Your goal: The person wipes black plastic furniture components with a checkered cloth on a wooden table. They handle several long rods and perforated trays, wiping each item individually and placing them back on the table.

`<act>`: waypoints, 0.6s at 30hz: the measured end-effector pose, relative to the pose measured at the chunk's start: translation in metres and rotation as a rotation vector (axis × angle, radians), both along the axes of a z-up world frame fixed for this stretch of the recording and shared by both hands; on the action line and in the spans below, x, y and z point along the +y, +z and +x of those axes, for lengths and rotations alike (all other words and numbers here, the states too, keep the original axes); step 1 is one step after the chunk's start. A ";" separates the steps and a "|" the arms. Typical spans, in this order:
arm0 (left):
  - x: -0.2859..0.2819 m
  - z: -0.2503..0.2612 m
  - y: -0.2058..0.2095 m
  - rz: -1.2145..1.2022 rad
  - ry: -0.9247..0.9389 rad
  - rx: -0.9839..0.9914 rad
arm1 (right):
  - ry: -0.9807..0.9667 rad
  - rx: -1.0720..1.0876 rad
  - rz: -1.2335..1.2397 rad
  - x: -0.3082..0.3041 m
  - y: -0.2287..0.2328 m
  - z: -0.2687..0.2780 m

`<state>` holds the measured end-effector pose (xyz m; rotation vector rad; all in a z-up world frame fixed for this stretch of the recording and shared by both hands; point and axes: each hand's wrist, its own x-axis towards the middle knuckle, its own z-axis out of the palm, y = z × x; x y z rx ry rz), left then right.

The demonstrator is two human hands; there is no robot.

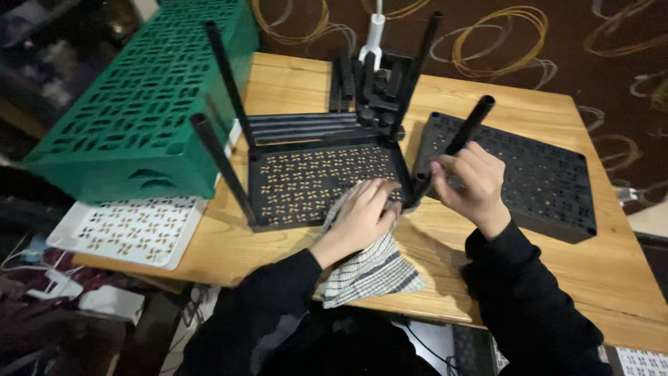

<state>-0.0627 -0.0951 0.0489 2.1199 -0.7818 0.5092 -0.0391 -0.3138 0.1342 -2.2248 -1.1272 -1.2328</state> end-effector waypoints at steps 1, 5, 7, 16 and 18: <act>-0.009 0.008 -0.010 0.049 -0.019 0.048 | -0.053 0.012 0.021 -0.010 -0.009 0.005; -0.037 0.033 -0.043 0.179 -0.055 0.046 | -0.061 0.323 0.112 -0.029 -0.046 0.012; -0.041 0.039 -0.055 0.205 -0.061 0.018 | 0.007 0.357 0.088 -0.030 -0.061 0.013; -0.013 0.041 -0.051 0.198 -0.158 0.207 | 0.075 0.841 0.161 -0.021 -0.072 0.010; -0.002 0.036 -0.045 0.221 -0.196 0.302 | 0.113 0.852 0.134 -0.015 -0.072 0.007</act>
